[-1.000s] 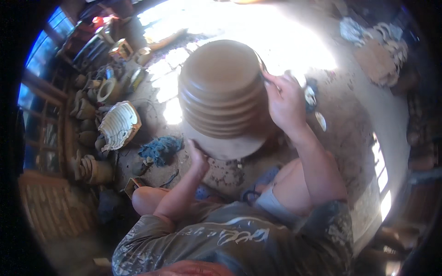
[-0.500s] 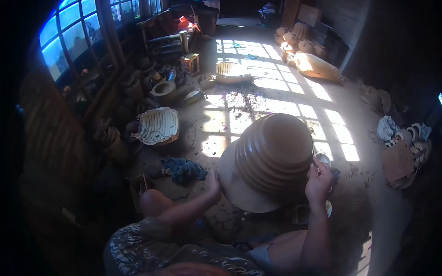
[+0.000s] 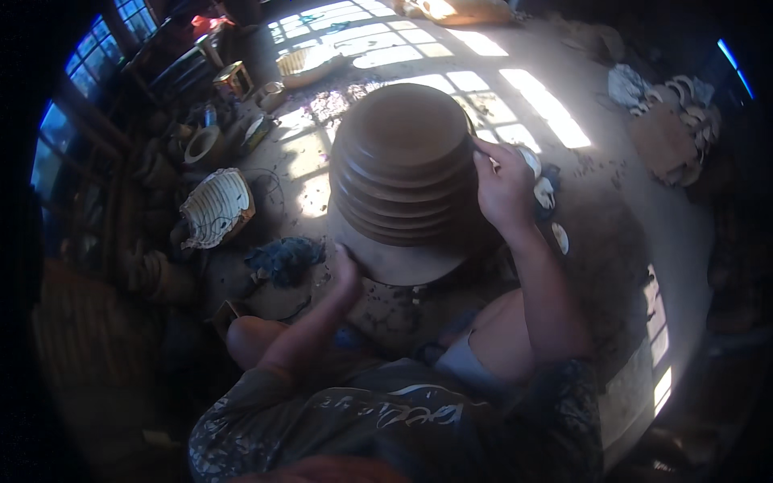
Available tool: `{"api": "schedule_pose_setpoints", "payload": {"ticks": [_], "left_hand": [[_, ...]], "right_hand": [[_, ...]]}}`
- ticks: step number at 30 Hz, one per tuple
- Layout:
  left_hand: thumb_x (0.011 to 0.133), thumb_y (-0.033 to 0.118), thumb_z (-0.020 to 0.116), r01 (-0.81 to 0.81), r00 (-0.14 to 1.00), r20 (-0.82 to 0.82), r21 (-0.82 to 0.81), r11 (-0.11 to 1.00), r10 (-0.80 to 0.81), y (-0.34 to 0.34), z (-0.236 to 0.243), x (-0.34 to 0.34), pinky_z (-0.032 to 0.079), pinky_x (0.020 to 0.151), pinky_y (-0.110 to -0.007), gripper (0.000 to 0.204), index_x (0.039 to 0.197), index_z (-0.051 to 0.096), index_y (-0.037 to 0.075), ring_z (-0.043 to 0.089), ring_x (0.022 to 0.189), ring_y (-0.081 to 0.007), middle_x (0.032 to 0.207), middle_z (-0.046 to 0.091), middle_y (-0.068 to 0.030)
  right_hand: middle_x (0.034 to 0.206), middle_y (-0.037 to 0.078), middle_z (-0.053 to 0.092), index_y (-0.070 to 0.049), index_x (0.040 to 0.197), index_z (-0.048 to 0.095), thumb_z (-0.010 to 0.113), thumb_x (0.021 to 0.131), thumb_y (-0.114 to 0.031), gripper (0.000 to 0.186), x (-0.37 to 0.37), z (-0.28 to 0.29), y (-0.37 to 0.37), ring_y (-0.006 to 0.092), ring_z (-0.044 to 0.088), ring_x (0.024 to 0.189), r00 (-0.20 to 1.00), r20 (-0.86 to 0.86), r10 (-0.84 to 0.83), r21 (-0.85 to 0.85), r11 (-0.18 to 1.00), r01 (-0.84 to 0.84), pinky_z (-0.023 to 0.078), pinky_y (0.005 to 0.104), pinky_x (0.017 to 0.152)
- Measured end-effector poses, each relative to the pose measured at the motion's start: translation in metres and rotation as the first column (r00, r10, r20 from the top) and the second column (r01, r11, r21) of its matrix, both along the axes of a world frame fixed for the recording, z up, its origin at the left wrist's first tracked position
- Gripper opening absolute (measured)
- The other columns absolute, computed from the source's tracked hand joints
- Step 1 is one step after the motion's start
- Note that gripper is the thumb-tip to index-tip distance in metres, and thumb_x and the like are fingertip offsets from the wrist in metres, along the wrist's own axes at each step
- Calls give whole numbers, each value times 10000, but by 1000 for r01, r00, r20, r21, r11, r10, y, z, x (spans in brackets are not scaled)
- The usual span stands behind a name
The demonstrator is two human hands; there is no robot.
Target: The person uses a small yellow tool to carve horizontal lines into a rotating clay vessel, applies water with a brush, and then uses a dark flexible tool to smooth the exterior before lifting the pot from the wheel.
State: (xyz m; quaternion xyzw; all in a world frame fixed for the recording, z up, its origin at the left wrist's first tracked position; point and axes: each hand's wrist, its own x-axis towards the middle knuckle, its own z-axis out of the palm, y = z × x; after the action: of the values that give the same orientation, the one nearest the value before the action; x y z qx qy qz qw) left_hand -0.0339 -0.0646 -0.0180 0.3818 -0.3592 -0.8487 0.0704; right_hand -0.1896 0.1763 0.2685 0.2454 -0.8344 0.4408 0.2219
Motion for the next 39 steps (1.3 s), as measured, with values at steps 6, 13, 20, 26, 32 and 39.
{"api": "schedule_pose_setpoints", "payload": {"ticks": [6, 13, 20, 26, 32, 39], "left_hand": [[927, 778, 381, 570, 780, 208, 153, 807, -591, 103, 15, 67, 416, 1044, -599, 964, 1601, 132, 137, 402, 1379, -434, 1587, 293, -213], [906, 824, 325, 79, 995, -44, -281, 956, -95, -9, 9, -4, 307, 1126, -604, 1009, 1581, 191, 86, 378, 1403, -426, 1601, 287, -210], [917, 787, 396, 403, 873, 227, 163, 901, -432, 84, 35, 62, 293, 1137, -544, 955, 1589, 220, 132, 384, 1417, -327, 1583, 331, -162], [1014, 684, 262, -9, 1000, -26, -239, 971, 3, -1, 23, 1, 289, 1175, -499, 838, 1562, 240, 51, 348, 1449, -329, 1571, 359, -164], [953, 770, 307, 517, 820, 210, 127, 846, -532, 100, 31, 63, 314, 1129, -588, 914, 1585, 180, 123, 322, 1449, -390, 1607, 280, -171], [925, 823, 190, 26, 999, 36, -172, 985, -21, 14, 32, 0, 204, 1196, -542, 963, 1605, 181, 141, 226, 1513, -302, 1644, 238, -156]], "right_hand": [[984, 144, 704, -17, 1123, 731, 643, 919, -59, 226, 12, 3, 5, 250, 667, 886, 996, 88, -22, -58, 998, 27, 514, 333, 777], [980, 135, 717, -19, 1119, 733, 636, 929, -89, 225, 0, -12, 25, 226, 681, 899, 996, 74, -57, -144, 987, 67, 511, 311, 815], [1052, 153, 731, -8, 1135, 726, 624, 934, -106, 246, -19, -28, 20, 243, 693, 972, 989, 135, -55, -107, 992, 70, 512, 320, 876], [1039, 147, 726, -7, 1127, 729, 624, 934, -98, 237, -4, -24, 8, 236, 689, 926, 990, 130, -49, -70, 996, 59, 516, 312, 842], [931, 113, 699, -21, 1129, 732, 632, 935, -85, 228, 12, -13, 7, 190, 643, 800, 986, 164, -23, -51, 998, 32, 501, 283, 763], [946, 119, 693, -21, 1129, 732, 632, 933, -83, 228, 19, -11, 11, 211, 653, 832, 985, 168, -39, -62, 997, 50, 506, 300, 779]]}}
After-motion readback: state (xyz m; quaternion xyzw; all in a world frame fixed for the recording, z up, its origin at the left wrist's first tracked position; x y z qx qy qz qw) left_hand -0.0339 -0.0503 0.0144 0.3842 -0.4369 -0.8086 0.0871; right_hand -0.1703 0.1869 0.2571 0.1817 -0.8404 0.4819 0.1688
